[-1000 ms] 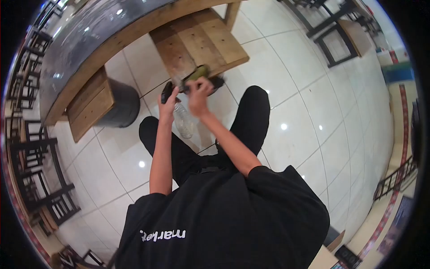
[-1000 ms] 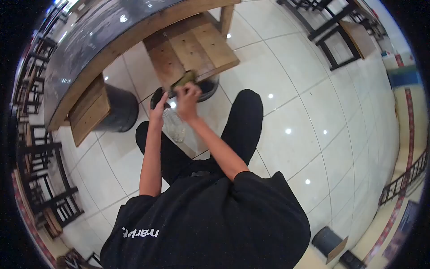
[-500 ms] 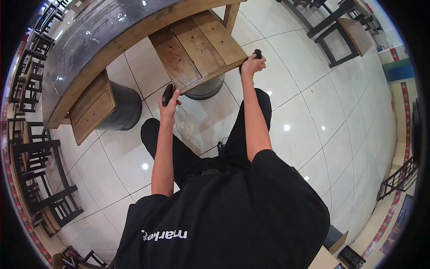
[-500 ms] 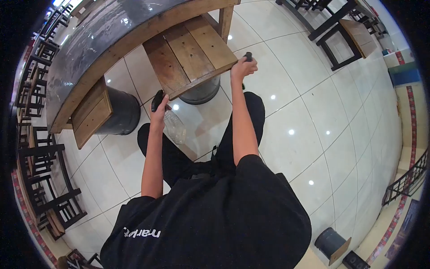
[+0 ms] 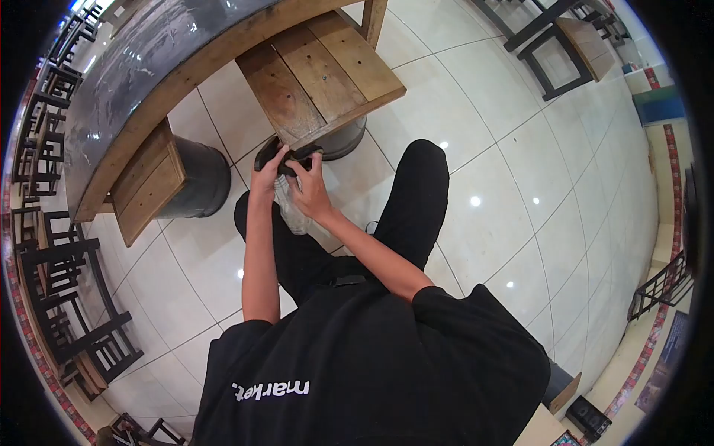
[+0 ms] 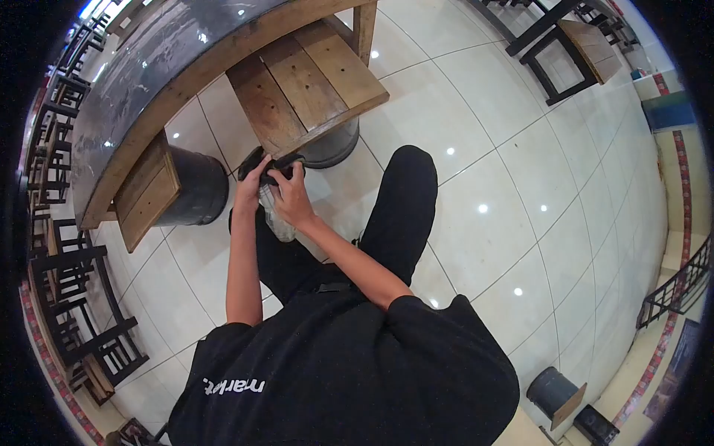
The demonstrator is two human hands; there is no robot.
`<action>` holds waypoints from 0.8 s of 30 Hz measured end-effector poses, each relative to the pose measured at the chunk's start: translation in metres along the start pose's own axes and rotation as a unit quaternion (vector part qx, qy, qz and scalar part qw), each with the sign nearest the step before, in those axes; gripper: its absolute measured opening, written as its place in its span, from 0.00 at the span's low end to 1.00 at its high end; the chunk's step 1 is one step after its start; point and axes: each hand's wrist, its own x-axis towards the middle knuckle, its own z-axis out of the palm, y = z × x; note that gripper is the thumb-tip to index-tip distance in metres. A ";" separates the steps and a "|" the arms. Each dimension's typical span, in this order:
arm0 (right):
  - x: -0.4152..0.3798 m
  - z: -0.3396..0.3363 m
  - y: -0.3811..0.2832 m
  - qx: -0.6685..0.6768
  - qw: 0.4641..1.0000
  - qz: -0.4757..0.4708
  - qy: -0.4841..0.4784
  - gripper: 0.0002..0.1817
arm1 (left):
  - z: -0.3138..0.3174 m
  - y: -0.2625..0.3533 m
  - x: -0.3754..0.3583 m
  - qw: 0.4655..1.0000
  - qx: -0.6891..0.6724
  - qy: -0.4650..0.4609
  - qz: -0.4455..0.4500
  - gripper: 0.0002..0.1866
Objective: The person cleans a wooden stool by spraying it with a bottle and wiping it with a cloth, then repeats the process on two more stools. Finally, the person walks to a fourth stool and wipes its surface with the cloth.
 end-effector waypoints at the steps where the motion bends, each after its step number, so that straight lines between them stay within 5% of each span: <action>1: 0.000 -0.004 -0.001 0.006 1.000 -0.005 -0.027 0.21 | -0.005 0.001 0.003 0.999 0.005 -0.024 -0.032 0.13; 5: 0.015 -0.016 0.004 0.014 0.999 0.005 0.033 0.13 | -0.016 -0.005 0.018 0.997 0.001 -0.052 -0.065 0.15; 9: 0.047 -0.031 0.034 0.012 0.968 0.126 0.219 0.12 | 0.002 0.012 -0.001 0.998 0.046 -0.002 -0.044 0.17; 13: 0.074 -0.063 0.052 -0.052 0.965 0.166 0.196 0.16 | 0.010 0.005 -0.001 0.999 0.033 0.005 -0.032 0.19; 19: 0.164 -0.160 0.147 -0.204 0.905 0.193 0.321 0.16 | 0.024 0.009 -0.012 0.998 0.036 0.042 0.028 0.20; 21: 0.188 -0.197 0.157 -0.161 0.934 0.234 0.216 0.16 | 0.027 0.009 -0.013 0.998 0.037 0.053 0.025 0.15; 22: 0.193 -0.208 0.158 -0.133 0.961 0.175 0.166 0.17 | 0.024 0.007 -0.011 0.999 0.032 0.038 0.014 0.19; 24: 0.208 -0.216 0.171 -0.134 0.947 0.293 -0.014 0.25 | 0.025 0.004 -0.009 0.999 0.029 0.038 0.023 0.19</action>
